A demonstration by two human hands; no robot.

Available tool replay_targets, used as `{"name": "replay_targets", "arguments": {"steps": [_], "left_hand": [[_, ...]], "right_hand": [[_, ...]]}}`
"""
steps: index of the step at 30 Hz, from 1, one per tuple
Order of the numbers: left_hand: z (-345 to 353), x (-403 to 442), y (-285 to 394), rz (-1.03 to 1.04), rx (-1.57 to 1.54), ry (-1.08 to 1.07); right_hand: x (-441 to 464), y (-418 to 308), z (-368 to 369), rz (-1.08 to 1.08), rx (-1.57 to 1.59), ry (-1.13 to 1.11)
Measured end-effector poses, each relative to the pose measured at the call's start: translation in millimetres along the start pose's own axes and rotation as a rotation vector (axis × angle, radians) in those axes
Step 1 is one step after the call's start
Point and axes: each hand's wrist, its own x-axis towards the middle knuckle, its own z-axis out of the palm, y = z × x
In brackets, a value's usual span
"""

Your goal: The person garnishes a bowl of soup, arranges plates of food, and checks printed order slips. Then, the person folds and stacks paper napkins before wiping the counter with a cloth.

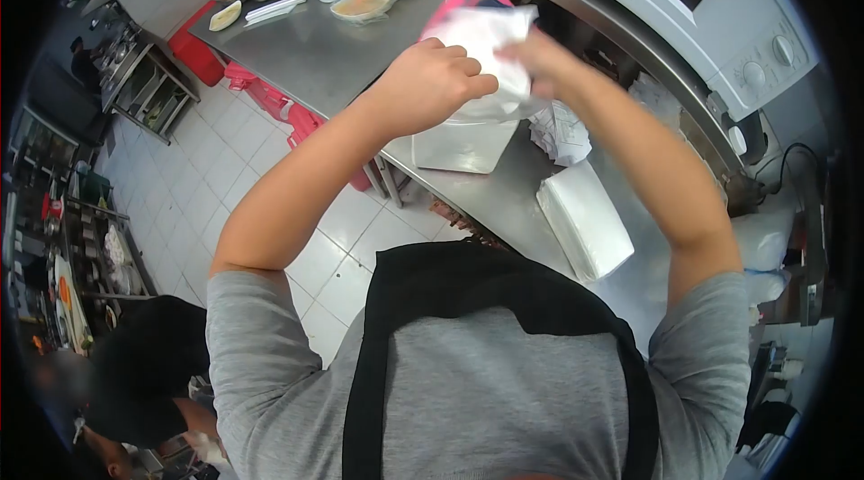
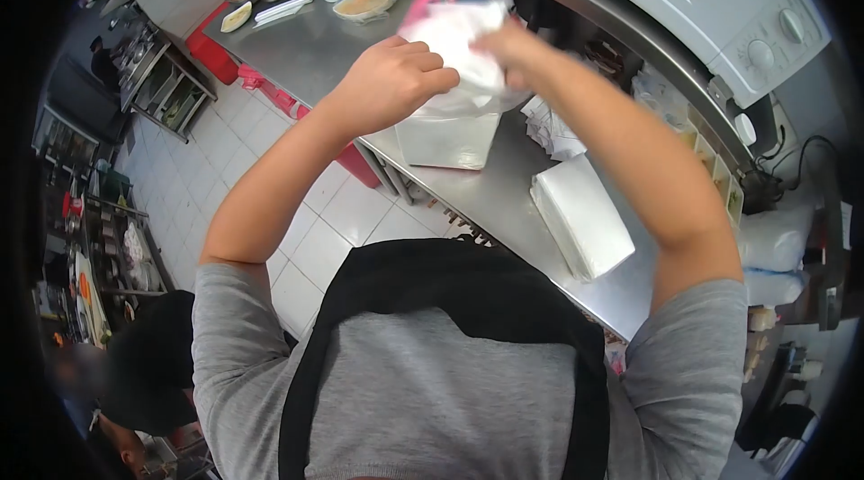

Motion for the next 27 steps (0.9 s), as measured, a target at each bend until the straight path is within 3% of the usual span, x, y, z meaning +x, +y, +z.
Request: {"name": "replay_targets", "arguments": {"steps": [2, 6, 8, 9, 10, 12, 15, 18, 21, 24, 25, 27], "left_hand": [[0, -2, 2, -0.015, 0.012, -0.006], [-4, 0, 2, -0.009, -0.014, 0.059], [-11, -3, -7, 0.031, -0.050, 0.095], [-13, -5, -11, 0.050, -0.066, 0.113], [-14, -9, -13, 0.036, -0.104, 0.086], [-16, -18, -10, 0.001, -0.180, 0.030], [-24, -18, -13, 0.002, -0.294, 0.043], [-40, -12, -26, -0.097, -0.216, -0.012], [-47, -1, -32, -0.199, -0.271, -0.271], [-28, 33, -35, -0.129, -0.373, -0.207], [-16, 47, -37, -0.171, -0.441, -0.254], [3, 64, -41, -0.173, -0.364, -0.517]], "right_hand": [[-6, 25, -1, 0.070, 0.032, 0.092], [-21, -16, 9, 0.213, 0.337, -0.093], [-16, 23, 7, 0.179, 0.253, -0.170], [-26, 29, 16, 0.055, -0.007, -0.159], [-15, 43, 11, -0.402, -0.401, -0.141], [-4, 31, -4, -0.170, -1.117, 0.238], [-24, -9, -5, -0.321, -1.113, 0.316], [-54, -39, -24, -0.469, -0.842, 0.119], [-68, -31, -52, -0.930, -1.411, 0.002], [-63, -12, -47, -0.920, -1.454, -0.072], [-57, -7, -43, -1.139, -1.409, -0.009], [-55, -14, -42, -0.982, -1.426, -0.043]]}}
